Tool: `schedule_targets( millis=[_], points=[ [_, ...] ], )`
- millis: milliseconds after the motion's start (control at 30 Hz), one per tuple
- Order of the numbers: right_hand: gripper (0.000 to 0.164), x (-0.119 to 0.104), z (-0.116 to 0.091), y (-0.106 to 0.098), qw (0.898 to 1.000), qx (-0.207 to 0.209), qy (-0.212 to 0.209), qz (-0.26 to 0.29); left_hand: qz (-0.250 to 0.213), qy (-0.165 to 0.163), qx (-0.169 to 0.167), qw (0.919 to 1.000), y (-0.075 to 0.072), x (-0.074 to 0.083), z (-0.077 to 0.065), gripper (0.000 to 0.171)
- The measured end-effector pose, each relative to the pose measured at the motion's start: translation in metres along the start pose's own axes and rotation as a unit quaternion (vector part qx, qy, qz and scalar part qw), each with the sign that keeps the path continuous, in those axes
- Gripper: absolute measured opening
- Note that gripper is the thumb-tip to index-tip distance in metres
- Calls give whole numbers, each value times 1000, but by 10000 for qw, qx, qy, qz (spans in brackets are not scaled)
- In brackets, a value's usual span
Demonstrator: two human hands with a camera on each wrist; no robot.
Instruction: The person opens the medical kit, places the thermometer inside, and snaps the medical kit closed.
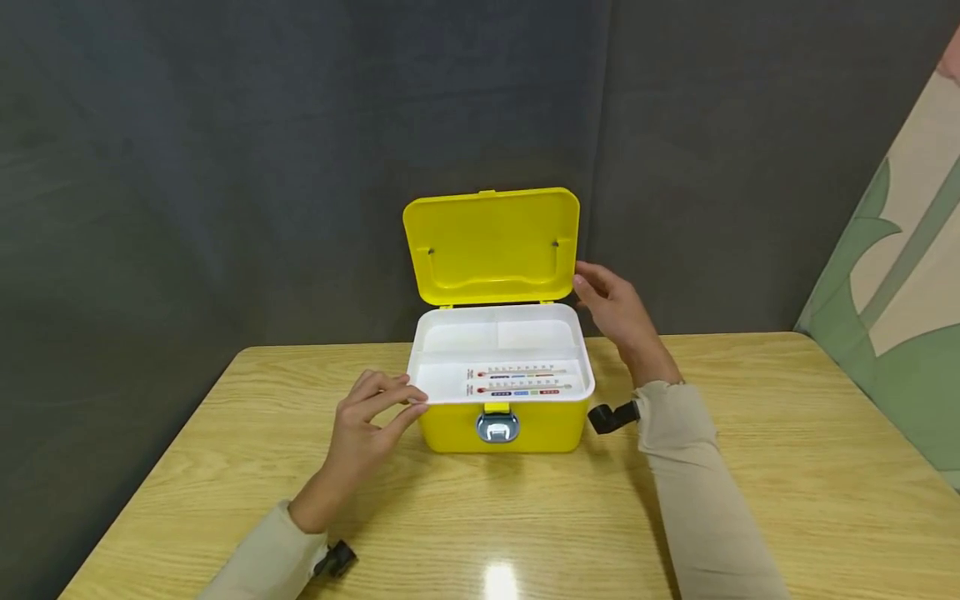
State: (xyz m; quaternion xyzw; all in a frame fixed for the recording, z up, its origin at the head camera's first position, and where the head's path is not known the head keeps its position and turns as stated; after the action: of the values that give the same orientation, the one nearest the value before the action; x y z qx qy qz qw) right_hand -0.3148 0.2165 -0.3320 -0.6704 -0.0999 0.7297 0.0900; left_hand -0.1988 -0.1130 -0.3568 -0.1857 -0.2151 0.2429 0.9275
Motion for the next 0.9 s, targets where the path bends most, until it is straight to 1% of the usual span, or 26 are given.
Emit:
schedule_targets(
  millis=[67, 133, 333, 533, 767, 900],
  points=[
    [66, -3, -1, -1, 9999, 18, -39, -152, 1, -1, 6, 10000, 0, 0, 0, 18],
    [67, -7, -3, -3, 9995, 41, -168, -271, 4, -1, 6, 10000, 1, 1, 1, 18],
    [62, -23, -10, -5, 9968, -43, -722, -351, 30, -15, -22, 10000, 1, 0, 1, 17],
    [63, -30, -14, -3, 9954, -142, -852, -418, 75, -31, -9, 10000, 0, -1, 1, 17],
    [62, -38, -17, -5, 9916, 261, -1090, -647, 38, -81, -12, 10000, 1, -1, 0, 17],
    [58, -46, -23, -5, 9884, 347, -1278, -745, -8, -77, -17, 10000, 1, -2, 1, 17]
  ],
)
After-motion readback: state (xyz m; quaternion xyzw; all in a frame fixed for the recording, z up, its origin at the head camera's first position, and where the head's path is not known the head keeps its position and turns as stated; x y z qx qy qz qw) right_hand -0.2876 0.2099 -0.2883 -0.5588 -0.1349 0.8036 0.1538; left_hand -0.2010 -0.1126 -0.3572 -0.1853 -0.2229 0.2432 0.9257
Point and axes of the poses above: each hand's wrist, its own z-axis towards the middle knuckle, its own y-axis out of the palm, x = y × z, the point moved 4 cm from there along z, towards the middle knuckle, and after that the axes turned 7 degrees about z, right-handed, at the moved point
